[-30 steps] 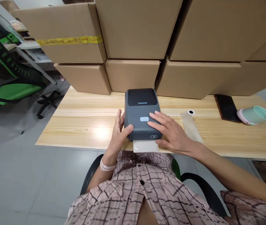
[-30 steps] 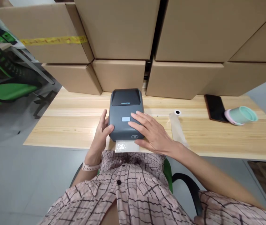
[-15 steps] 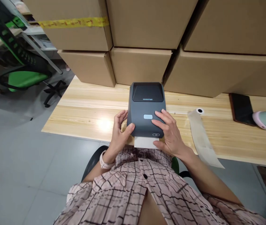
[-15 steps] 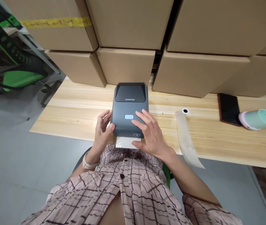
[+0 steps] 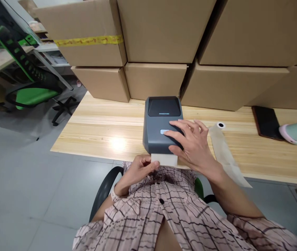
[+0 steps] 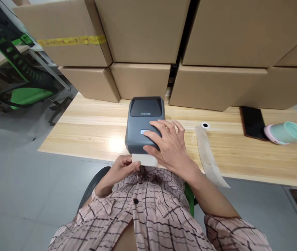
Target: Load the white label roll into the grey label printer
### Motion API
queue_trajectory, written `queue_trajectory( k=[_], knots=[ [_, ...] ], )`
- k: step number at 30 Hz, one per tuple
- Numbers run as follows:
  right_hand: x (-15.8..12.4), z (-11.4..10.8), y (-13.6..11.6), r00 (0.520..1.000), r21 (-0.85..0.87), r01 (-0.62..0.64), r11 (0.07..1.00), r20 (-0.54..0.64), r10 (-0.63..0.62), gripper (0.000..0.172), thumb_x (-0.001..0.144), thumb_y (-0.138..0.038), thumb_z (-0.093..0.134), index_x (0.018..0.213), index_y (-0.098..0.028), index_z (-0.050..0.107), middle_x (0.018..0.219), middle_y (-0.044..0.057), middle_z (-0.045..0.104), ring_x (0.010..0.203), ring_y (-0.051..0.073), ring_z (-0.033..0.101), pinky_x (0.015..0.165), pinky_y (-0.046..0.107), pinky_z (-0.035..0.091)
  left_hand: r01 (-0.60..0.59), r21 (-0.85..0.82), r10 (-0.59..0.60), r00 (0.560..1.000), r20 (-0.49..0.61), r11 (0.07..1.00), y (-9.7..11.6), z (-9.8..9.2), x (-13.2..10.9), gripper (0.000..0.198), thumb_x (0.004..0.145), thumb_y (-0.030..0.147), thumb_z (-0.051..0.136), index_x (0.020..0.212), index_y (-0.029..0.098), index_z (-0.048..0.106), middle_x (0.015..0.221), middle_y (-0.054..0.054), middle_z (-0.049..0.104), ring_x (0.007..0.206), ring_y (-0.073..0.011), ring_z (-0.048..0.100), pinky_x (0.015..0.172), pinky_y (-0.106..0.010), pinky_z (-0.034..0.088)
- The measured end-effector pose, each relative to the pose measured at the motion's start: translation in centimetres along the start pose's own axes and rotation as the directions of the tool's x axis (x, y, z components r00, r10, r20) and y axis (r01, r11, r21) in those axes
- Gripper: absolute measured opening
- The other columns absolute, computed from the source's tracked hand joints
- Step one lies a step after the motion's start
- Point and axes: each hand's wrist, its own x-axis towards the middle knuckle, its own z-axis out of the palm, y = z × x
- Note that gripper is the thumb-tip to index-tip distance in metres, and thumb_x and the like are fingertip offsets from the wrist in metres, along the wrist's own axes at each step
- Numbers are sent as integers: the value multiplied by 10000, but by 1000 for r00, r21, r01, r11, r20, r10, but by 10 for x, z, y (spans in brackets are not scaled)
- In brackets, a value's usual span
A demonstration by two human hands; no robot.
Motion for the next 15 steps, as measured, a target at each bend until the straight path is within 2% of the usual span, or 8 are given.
queue_trajectory(
  k=[2,4,7,10,12,13,14,15],
  knots=[
    [11,-3,0,998,2,4,1000,58,-4,445,1065,-589,351,1192,-320,683,1525,44,573,1481,336,402,1241,659,150,-36,35,36,999,-12,999,4,-10,-3,490,936,559,637,659,155,631,601,13,533,557,-95,419,546,-247,309],
    [17,-4,0,995,26,3,1000,102,-5,443,1066,-590,354,1150,-307,683,1565,22,548,1538,334,336,1259,673,103,-91,28,94,985,-143,995,10,-19,-5,483,938,557,635,664,159,633,596,14,534,544,-93,419,541,-245,322],
    [12,-3,2,995,33,-7,999,98,3,439,1055,-610,373,1206,-320,666,1580,14,537,1566,323,305,1267,685,90,-174,19,167,902,-398,985,15,-30,-3,439,935,532,649,694,166,664,553,29,504,517,-91,413,532,-240,342],
    [-7,-1,4,998,75,-44,996,51,41,442,1052,-608,388,1360,-375,602,1634,13,467,1580,315,288,1267,693,110,-212,28,193,822,-536,977,13,-34,2,379,934,502,665,744,176,699,604,12,569,547,-105,473,549,-244,399],
    [-23,4,7,989,176,-141,974,-10,145,524,1044,-630,382,1503,-397,478,1682,29,387,1588,314,274,1263,696,160,-229,82,235,794,-561,970,8,-32,5,298,947,484,659,955,203,759,870,-45,717,753,-157,630,678,-281,513],
    [-30,8,9,974,247,-207,947,-39,223,574,1044,-638,368,1564,-396,397,1697,41,356,1590,311,271,1260,691,195,-242,124,270,793,-547,962,5,-29,6,311,962,478,644,1125,235,751,1098,-74,740,954,-200,679,810,-330,558],
    [-37,13,10,951,322,-274,906,-49,305,614,1047,-641,343,1605,-386,327,1708,53,330,1591,305,270,1258,679,231,-262,172,313,799,-513,950,1,-25,7,383,977,475,623,1300,280,692,1338,-86,682,1189,-244,647,976,-398,549],
    [-43,18,10,927,392,-327,860,-41,372,645,1050,-645,311,1632,-370,275,1716,66,310,1592,300,273,1257,662,263,-285,221,357,813,-460,933,-3,-20,7,476,993,472,600,1446,327,590,1532,-76,561,1396,-276,533,1134,-466,471]
  ],
)
